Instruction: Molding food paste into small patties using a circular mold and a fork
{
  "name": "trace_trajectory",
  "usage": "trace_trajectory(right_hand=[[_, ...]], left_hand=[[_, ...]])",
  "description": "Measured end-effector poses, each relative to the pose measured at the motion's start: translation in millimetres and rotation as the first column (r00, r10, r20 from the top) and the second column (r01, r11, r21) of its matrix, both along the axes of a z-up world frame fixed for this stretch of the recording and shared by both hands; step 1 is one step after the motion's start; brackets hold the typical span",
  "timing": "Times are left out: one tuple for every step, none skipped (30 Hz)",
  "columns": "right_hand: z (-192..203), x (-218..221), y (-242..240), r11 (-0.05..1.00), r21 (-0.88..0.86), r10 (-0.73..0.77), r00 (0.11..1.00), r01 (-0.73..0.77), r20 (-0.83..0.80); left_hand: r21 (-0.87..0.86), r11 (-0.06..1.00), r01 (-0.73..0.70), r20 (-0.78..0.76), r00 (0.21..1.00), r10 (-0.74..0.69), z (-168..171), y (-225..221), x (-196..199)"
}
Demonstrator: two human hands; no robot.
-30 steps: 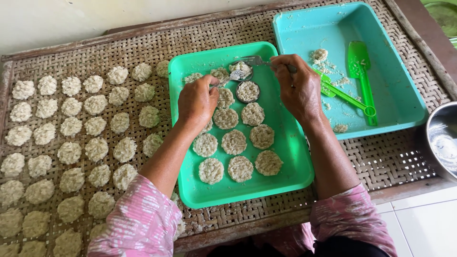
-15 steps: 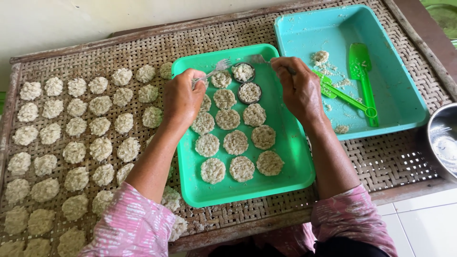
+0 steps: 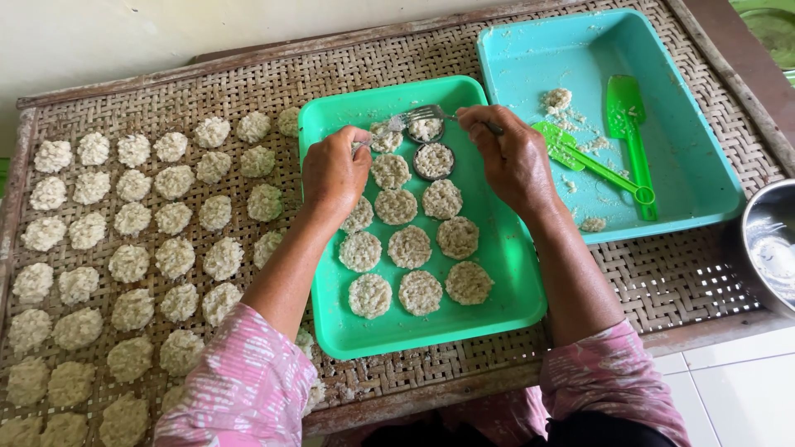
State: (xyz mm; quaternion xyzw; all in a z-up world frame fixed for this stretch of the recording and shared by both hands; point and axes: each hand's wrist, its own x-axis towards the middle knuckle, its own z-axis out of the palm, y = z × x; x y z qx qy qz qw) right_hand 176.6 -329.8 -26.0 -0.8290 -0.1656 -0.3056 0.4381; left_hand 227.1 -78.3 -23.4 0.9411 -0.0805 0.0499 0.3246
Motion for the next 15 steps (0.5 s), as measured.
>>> trace_trajectory(right_hand=[[-2,1,1,1.0,-0.023,0.01,1.0,-0.01,0.001],[-1,0,0,1.0,-0.023,0.009,1.0,-0.009,-0.001],[-1,-1,-2,0.999,-0.038,0.001,1.0,-0.002,-0.013],[1,-1,-2,0.999,-0.053,-0.005,1.0,0.004,-0.022],[1,-1,-3,0.999,-0.053,-0.005,1.0,0.004,-0.021],[1,-1,-2,0.998,-0.058,-0.018,0.999,0.016,-0.03],[0,-2,-2,0.998,-0.063,-0.03,0.999,0.028,-0.038],[0,-3,-3,0.998,-0.062,-0.03,0.999,0.028,-0.039],[1,-4,-4,0.998,-0.063,-0.028,0.999,0.026,-0.044],[2,-3,-4,0.998,-0.065,-0.025,0.999,0.022,-0.045],[2,-2,-5,0.998,-0.065,-0.023,0.999,0.021,-0.042],[1,-2,-6,0.998,-0.061,-0.013,1.0,0.012,-0.013],[1,-1,-8,0.998,-0.057,-0.003,1.0,0.004,0.016],[3,-3,-6,0.998,-0.058,-0.003,1.0,0.004,0.013],[5,-4,-3,0.999,-0.041,0.004,1.0,-0.004,0.014]], left_hand=[[-0.003,1.0,-0.002,0.003,1.0,0.002,-3,0,2],[-0.003,1.0,-0.001,0.001,1.0,0.001,-2,-1,1],[-0.004,1.0,0.001,0.003,1.0,-0.001,-1,-1,0],[-0.005,1.0,0.002,0.008,1.0,-0.002,2,-1,-1],[-0.005,1.0,0.002,0.009,1.0,-0.002,8,-3,-4],[-0.024,1.0,-0.001,0.006,1.0,0.001,14,-4,-7],[-0.042,0.999,-0.005,0.004,1.0,0.005,19,-5,-11],[-0.042,0.999,-0.005,0.003,1.0,0.005,17,-5,-9],[-0.033,0.999,0.0,0.001,1.0,0.0,16,-5,-8],[-0.024,1.0,0.003,0.002,1.0,-0.003,15,-4,-5],[-0.025,1.0,0.001,0.005,1.0,-0.001,11,-4,-3],[0.002,1.0,0.007,-0.009,1.0,-0.007,6,-4,-1],[0.03,0.999,0.013,-0.022,1.0,-0.012,1,-5,1],[0.028,1.0,0.013,-0.025,1.0,-0.012,-2,-6,2],[0.03,0.999,0.022,-0.023,1.0,-0.021,-5,-6,3]])
